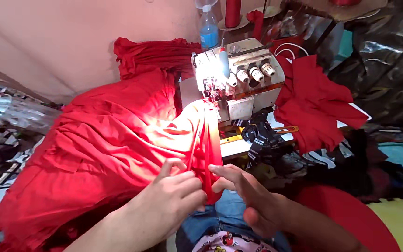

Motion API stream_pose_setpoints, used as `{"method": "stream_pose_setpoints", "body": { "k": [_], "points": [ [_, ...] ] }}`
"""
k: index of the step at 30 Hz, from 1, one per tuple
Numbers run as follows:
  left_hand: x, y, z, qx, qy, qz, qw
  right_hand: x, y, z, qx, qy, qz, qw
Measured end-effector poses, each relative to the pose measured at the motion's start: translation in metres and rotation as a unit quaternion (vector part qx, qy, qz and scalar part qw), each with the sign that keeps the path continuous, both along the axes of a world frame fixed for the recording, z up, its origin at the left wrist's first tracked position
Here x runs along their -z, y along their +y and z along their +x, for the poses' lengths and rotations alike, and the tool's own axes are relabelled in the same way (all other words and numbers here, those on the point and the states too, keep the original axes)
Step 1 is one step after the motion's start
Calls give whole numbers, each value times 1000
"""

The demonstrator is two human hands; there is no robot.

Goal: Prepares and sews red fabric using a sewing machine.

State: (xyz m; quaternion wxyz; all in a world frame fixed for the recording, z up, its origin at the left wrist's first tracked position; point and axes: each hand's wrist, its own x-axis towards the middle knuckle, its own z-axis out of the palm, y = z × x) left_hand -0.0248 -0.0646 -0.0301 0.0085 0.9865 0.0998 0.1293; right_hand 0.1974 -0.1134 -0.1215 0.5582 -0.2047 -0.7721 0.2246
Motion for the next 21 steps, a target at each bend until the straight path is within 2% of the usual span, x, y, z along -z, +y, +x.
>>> {"method": "stream_pose_setpoints", "body": {
  "k": [2, 6, 9, 14, 16, 18, 19, 21],
  "points": [
    [-3, -5, 5, 18, -6, 8, 1000, -4, 1, -2, -5, -5, 7, 1000],
    [-5, -2, 8, -6, -5, 34, 999, -9, 2, -6, -6, -8, 22, 1000],
    [-4, 4, 9, -17, -8, 7, 1000, -10, 4, -7, -12, -11, 25, 1000],
    [-2, 18, 6, 18, -17, -78, 997, -18, 6, -6, -18, -23, 31, 999],
    [-6, 18, 7, 20, -11, -45, 999, -24, 7, -5, -9, -32, 33, 999],
    [-18, 18, 7, -12, 10, 28, 1000, -28, 9, -3, 29, -47, 36, 998],
    [-28, 20, 4, -38, 16, 54, 998, -30, 9, -3, 78, -60, 45, 994],
    [-50, 37, -7, -77, 18, 42, 996, -26, 15, -1, 197, -112, 71, 971]
  ]
}}
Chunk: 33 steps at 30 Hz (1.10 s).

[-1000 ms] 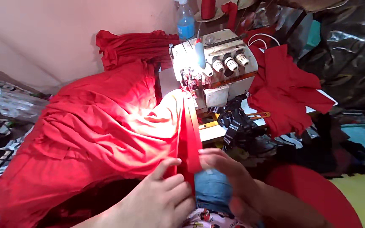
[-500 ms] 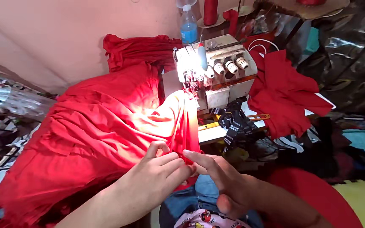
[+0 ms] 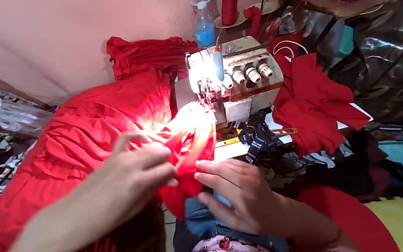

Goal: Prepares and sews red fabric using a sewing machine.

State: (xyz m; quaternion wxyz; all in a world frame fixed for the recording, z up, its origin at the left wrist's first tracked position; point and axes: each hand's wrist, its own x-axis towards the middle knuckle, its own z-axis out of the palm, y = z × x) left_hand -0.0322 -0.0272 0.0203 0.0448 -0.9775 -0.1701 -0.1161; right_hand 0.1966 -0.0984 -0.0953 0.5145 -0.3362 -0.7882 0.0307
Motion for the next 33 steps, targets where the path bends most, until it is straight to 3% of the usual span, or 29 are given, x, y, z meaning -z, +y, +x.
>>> {"method": "stream_pose_setpoints", "body": {
  "k": [2, 3, 5, 6, 8, 9, 12, 14, 16, 18, 22, 26, 31, 33],
  "points": [
    [-21, 23, -18, -7, -19, -57, 998, 8, 12, 1, 72, -85, -42, 993],
    [-30, 29, -25, 1, -32, -103, 994, 6, 19, -1, 67, -161, -121, 977],
    [-39, 28, -31, 45, -61, -225, 972, -19, 44, -9, -36, -312, -369, 875],
    [-40, 23, -28, 81, -72, -287, 952, -23, 60, -20, -69, -329, -424, 841],
    [-39, 18, -16, 137, -68, -352, 923, -14, 81, -42, -75, -268, -424, 862],
    [-38, 18, -15, 144, -68, -356, 921, -6, 85, -51, -69, -190, -402, 893],
    [-45, 24, -35, 79, -67, -317, 943, 14, 90, -53, -51, -119, -251, 959],
    [-47, 31, -53, 17, -79, -305, 949, 8, 85, -30, -91, -117, -245, 958],
    [-42, 40, -66, 4, -87, -297, 951, 19, 84, -19, -80, 31, -90, 992],
    [-34, 48, -77, 13, -74, -285, 956, 13, 88, -14, -89, 148, -26, 985],
    [-34, 52, -70, 5, -56, -237, 970, 6, 104, -9, -82, 127, -55, 987],
    [-37, 53, -76, -19, -57, -203, 977, 19, 115, -3, 1, 86, -122, 989],
    [-41, 57, -75, -20, -64, -180, 981, -10, 101, -4, -156, 127, -281, 939],
    [-40, 61, -76, -17, -64, -163, 984, -21, 94, -14, -221, 149, -258, 929]
  ]
}}
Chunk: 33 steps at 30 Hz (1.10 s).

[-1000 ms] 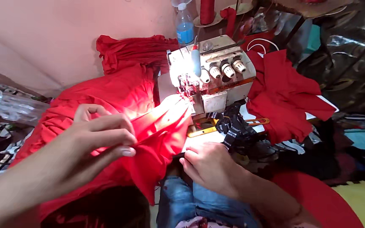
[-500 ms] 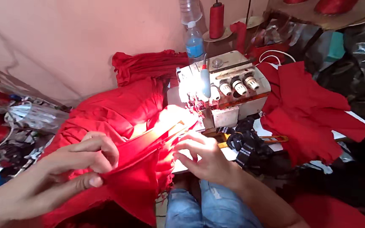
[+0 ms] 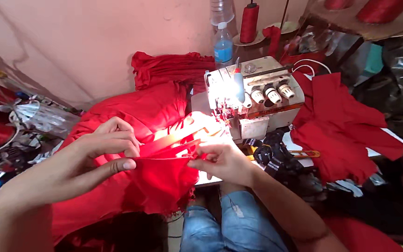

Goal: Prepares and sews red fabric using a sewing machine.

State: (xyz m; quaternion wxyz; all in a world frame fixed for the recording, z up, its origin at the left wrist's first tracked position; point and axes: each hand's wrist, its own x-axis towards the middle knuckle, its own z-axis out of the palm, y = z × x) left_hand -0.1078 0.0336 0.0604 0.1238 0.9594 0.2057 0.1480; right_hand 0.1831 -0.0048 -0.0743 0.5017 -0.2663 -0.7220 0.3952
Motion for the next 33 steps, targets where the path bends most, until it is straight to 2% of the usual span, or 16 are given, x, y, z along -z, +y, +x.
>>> {"method": "stream_pose_setpoints", "body": {
  "k": [2, 4, 7, 11, 15, 21, 27, 33],
  "points": [
    [-1, 0, 0, -12, 4, 18, 1000, 1, 0, -12, -2, 49, 94, 994],
    [-1, -2, 0, -40, 4, 34, 999, 6, 4, -22, 36, 81, 198, 976],
    [0, -7, 3, -82, 3, 61, 995, 10, 8, -31, 92, 101, 265, 954],
    [5, -6, 12, -87, -10, 97, 991, 8, 9, -35, 145, 94, 256, 951],
    [-2, -3, 22, -43, -55, 41, 997, 14, 14, -28, 219, 56, 233, 946],
    [-3, 9, 23, -9, -90, -9, 996, 46, 32, 10, 317, -62, 184, 928],
    [-3, 16, 23, -21, -98, -16, 995, 46, 38, 25, 324, -134, 115, 929],
    [0, 22, 20, -18, -93, -19, 995, 34, 41, 35, 250, -153, 43, 955]
  ]
}}
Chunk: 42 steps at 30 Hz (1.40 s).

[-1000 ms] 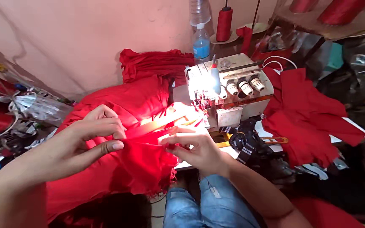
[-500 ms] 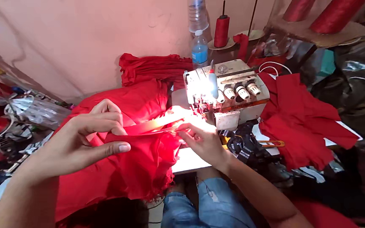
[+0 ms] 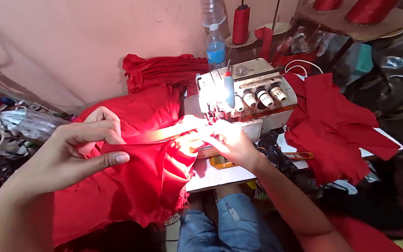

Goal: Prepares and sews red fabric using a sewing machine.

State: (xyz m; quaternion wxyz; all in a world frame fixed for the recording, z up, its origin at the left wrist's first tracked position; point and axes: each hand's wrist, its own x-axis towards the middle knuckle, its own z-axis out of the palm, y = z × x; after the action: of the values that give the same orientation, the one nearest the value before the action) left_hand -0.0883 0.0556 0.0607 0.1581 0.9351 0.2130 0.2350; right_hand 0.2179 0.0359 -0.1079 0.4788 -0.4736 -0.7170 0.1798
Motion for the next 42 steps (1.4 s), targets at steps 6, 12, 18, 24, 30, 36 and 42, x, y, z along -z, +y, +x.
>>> {"method": "stream_pose_setpoints", "body": {
  "k": [6, 12, 18, 24, 30, 36, 42],
  "points": [
    [3, 3, 8, 7, 5, -11, 1000, -18, 0, 5, -159, 86, -93, 979],
    [4, 5, 7, 5, 5, -9, 1000, -9, 3, 21, -48, -52, -74, 995],
    [2, 6, 5, 12, 2, -16, 1000, -7, 3, 17, -52, 18, -74, 996],
    [-2, 2, 2, -4, 4, -20, 1000, -11, 5, 3, -89, 87, -2, 992],
    [-2, 3, -5, -3, 22, 4, 1000, -10, 4, -8, -82, 83, 80, 990],
    [-1, 1, -8, -11, 30, 7, 999, -10, 4, -15, -41, 71, 80, 993],
    [-1, 0, -8, -7, 35, 7, 999, -9, 6, -20, -33, 77, 98, 992]
  ]
}}
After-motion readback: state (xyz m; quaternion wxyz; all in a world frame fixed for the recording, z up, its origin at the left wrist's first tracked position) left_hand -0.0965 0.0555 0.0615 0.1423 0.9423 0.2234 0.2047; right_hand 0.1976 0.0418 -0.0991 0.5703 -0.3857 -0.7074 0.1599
